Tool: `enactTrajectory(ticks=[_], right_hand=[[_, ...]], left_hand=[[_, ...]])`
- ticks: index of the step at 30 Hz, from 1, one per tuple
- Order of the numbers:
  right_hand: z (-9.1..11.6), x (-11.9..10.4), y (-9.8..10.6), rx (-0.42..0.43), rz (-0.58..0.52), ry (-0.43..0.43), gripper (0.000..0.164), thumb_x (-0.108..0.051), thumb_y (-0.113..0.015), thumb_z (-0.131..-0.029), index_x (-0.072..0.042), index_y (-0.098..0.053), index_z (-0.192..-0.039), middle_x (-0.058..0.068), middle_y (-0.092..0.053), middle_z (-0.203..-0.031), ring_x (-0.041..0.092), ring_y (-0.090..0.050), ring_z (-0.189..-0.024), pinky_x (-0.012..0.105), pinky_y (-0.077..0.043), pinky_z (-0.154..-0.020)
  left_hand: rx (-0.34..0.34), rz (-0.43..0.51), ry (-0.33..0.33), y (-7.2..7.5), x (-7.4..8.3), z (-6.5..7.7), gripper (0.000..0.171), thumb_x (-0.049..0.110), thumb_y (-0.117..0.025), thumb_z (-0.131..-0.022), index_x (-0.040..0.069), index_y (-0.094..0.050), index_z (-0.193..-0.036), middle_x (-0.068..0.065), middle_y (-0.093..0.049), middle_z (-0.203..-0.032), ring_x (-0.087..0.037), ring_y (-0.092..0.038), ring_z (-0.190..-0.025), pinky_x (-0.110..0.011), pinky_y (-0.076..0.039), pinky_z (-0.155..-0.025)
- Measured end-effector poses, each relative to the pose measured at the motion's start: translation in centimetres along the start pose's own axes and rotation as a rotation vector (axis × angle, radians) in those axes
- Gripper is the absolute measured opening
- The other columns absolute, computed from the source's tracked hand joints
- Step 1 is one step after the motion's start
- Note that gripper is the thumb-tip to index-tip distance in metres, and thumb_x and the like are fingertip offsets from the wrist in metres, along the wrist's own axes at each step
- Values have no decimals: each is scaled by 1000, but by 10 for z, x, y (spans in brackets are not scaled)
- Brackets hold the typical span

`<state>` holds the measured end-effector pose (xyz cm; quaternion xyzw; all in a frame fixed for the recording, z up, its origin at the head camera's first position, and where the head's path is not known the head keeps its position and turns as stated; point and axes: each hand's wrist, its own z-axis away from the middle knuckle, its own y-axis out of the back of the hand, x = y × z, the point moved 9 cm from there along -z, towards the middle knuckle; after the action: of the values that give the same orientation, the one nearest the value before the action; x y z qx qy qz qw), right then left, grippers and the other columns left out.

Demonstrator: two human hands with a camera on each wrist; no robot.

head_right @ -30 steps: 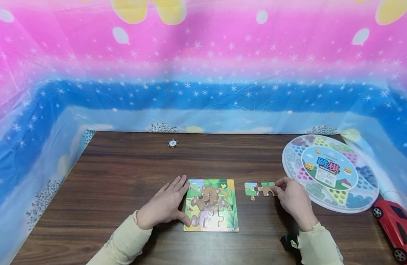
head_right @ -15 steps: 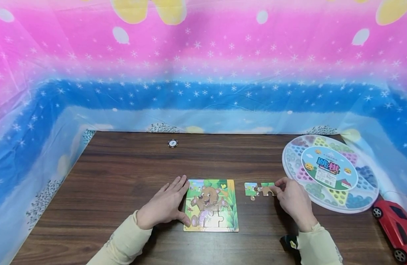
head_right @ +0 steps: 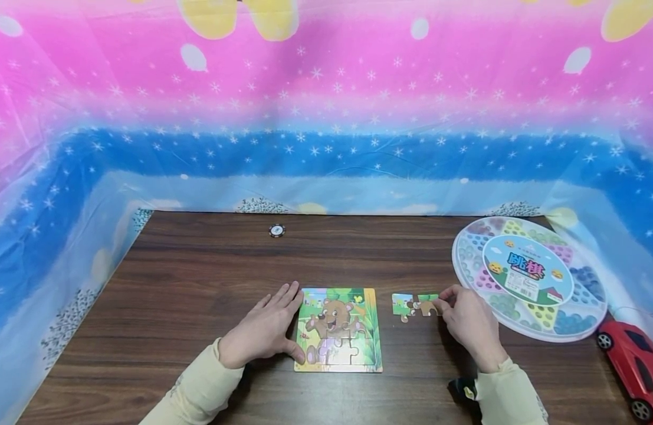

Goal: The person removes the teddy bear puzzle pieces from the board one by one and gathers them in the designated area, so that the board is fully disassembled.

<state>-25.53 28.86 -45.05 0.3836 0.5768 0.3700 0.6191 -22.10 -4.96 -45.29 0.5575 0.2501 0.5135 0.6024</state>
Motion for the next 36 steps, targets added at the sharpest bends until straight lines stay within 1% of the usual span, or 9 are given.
enactTrajectory(ticks=[6, 10, 12, 14, 16, 18, 23, 31, 36], right_hand=[[0, 2, -1, -9, -4, -25, 19, -24, -68, -91, -5, -67, -92, 2, -63, -74, 22, -53, -67, 37, -42, -62], [-1, 2, -1, -5, -4, -29, 21, -25, -68, -91, -5, -67, -93, 2, -63, -73, 21, -53, -66, 36, -42, -61], [-1, 2, -1, -13, -15, -39, 27, -30, -67, -92, -3, -67, -94, 3, -61, -71, 21, -52, -64, 34, -41, -57], [-1, 2, -1, -24, -25, -47, 37, -38, -66, -92, -2, -66, -96, 3, -60, -71, 20, -50, -62, 32, -39, -55], [-1, 2, -3, -36, -30, -59, 45, -45, -66, -90, 0, -65, -99, 4, -59, -71, 20, -49, -61, 31, -37, -52], [-1, 2, -3, -39, -27, -64, 49, -47, -67, -89, 0, -64, -100, 4, -60, -72, 20, -48, -61, 31, -37, -52], [0, -1, -2, -11, -13, -53, 45, -42, -72, -87, 1, -65, -99, 5, -61, -73, 20, -50, -61, 30, -38, -53], [2, 0, -6, -18, -12, -72, 45, -43, -72, -86, 0, -65, -97, 3, -60, -69, 19, -49, -60, 30, -36, -53], [2, -1, -6, -15, -13, -71, 44, -43, -71, -86, 0, -65, -96, 3, -61, -71, 19, -50, -60, 30, -37, -53]], left_hand=[[-3, -1, 1, 1, 0, 0, 124, 63, -81, -59, 1, -26, -153, -16, -17, -160, -31, -16, -147, -52, -25, -112], [-5, 4, 2, 2, 0, 0, 124, 63, -81, -60, 1, -26, -153, -17, -17, -160, -31, -16, -147, -53, -25, -112], [-4, 3, 2, 2, 1, 0, 124, 63, -80, -60, 1, -26, -153, -17, -17, -160, -31, -16, -147, -53, -25, -112], [-3, 3, 0, 2, 1, 0, 124, 62, -80, -60, 1, -26, -153, -17, -17, -160, -31, -16, -147, -53, -25, -112], [1, 6, -1, 3, 0, 0, 124, 62, -81, -60, 1, -26, -153, -17, -17, -160, -31, -16, -147, -53, -25, -112], [4, 7, -3, 3, 1, 0, 124, 62, -81, -60, 1, -26, -153, -17, -17, -160, -31, -16, -147, -53, -25, -112], [14, 4, -10, 4, 2, 1, 124, 62, -81, -60, 0, -27, -152, -18, -18, -159, -32, -17, -146, -53, -25, -112], [9, -3, -8, 3, 2, 0, 123, 62, -82, -60, 0, -28, -152, -18, -19, -159, -32, -18, -146, -53, -26, -112], [4, 3, -7, 2, 2, 1, 123, 61, -82, -60, 1, -28, -152, -17, -18, -159, -32, -17, -146, -53, -26, -112]])
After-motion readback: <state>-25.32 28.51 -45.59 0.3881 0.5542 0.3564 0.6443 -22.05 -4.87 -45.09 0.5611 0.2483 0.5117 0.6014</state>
